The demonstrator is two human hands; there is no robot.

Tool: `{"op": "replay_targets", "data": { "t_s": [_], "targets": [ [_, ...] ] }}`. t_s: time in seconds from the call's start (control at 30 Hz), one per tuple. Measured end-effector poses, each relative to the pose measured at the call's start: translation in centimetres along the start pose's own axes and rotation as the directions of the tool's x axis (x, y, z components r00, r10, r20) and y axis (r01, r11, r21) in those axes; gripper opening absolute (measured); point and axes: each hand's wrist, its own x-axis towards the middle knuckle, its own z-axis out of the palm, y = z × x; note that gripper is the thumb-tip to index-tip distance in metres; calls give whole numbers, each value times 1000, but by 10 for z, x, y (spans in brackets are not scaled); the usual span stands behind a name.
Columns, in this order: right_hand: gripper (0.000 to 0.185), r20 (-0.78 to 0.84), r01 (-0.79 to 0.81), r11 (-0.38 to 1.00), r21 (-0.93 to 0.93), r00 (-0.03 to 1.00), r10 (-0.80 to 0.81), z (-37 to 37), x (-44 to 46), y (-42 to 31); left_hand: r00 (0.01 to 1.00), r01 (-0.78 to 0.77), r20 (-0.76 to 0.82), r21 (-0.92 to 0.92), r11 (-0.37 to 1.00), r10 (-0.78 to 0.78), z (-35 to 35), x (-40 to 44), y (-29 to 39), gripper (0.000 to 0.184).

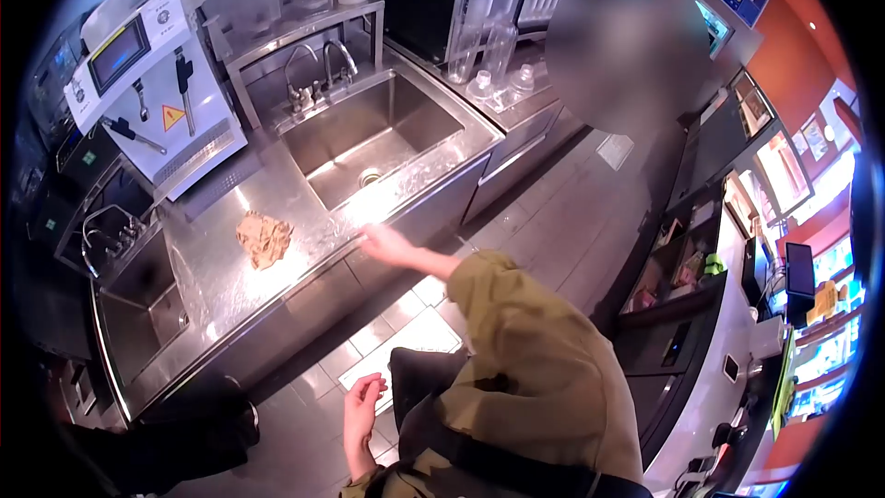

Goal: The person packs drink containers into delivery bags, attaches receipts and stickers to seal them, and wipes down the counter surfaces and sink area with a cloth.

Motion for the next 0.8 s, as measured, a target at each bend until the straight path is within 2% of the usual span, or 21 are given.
{"op": "replay_targets", "data": {
  "t_s": [0.03,0.07,0.13,0.17,0.2,0.27,0.3,0.4,0.43,0.47,0.53,0.6,0.63,0.67,0.73,0.77,0.8],
  "targets": [
    [37,-170,-33,991,-127,985,11,-10,13,44,998,-56,-7,5,998,56,5,8,13,22],
    [34,-281,-228,973,23,933,225,-30,25,58,993,-113,-23,17,993,113,9,18,29,21],
    [29,-523,-129,977,-169,852,22,-55,83,128,995,-104,-12,-139,985,103,9,49,58,20],
    [29,-534,-117,987,-107,845,42,-77,105,126,995,-102,-15,-220,970,101,7,64,69,20],
    [30,-541,-106,993,-46,839,64,-97,128,122,990,-131,-71,-209,969,119,5,84,76,19],
    [30,-532,-91,996,-5,843,74,-119,197,142,974,-185,-168,-195,963,153,8,139,93,19],
    [33,-537,-65,998,26,841,69,-125,233,153,965,-205,-214,-264,942,150,13,165,105,17],
    [36,-476,-90,996,-3,876,78,-138,350,180,948,-163,-313,-332,929,54,32,262,133,16],
    [42,-395,-114,992,-53,915,84,-148,377,175,943,-151,-330,-317,936,41,43,296,144,15],
    [47,-394,-29,991,-127,919,-24,-150,401,180,940,-163,-338,-329,930,45,61,328,162,16],
    [52,-331,-35,994,-107,944,-3,-162,437,164,968,-125,-247,-330,936,42,84,386,182,19],
    [51,-210,-4,974,-227,977,-45,-167,465,167,985,-34,-173,-336,941,-27,104,421,225,22],
    [51,-154,14,957,-288,986,-61,-170,474,172,992,-35,-129,-305,952,-5,105,442,235,25],
    [50,-125,101,952,-288,982,-142,-172,480,183,988,4,-139,-377,926,-61,106,464,244,26],
    [48,-66,272,919,-284,951,-302,-177,488,205,988,-27,-146,-501,865,-54,109,516,252,19],
    [44,-26,315,913,-261,943,-332,-182,492,209,980,-15,-160,-644,765,-115,119,536,267,15],
    [43,-56,279,932,-233,953,-299,-185,490,205,995,-68,-100,-721,689,-6,120,567,256,16]
  ]
}}
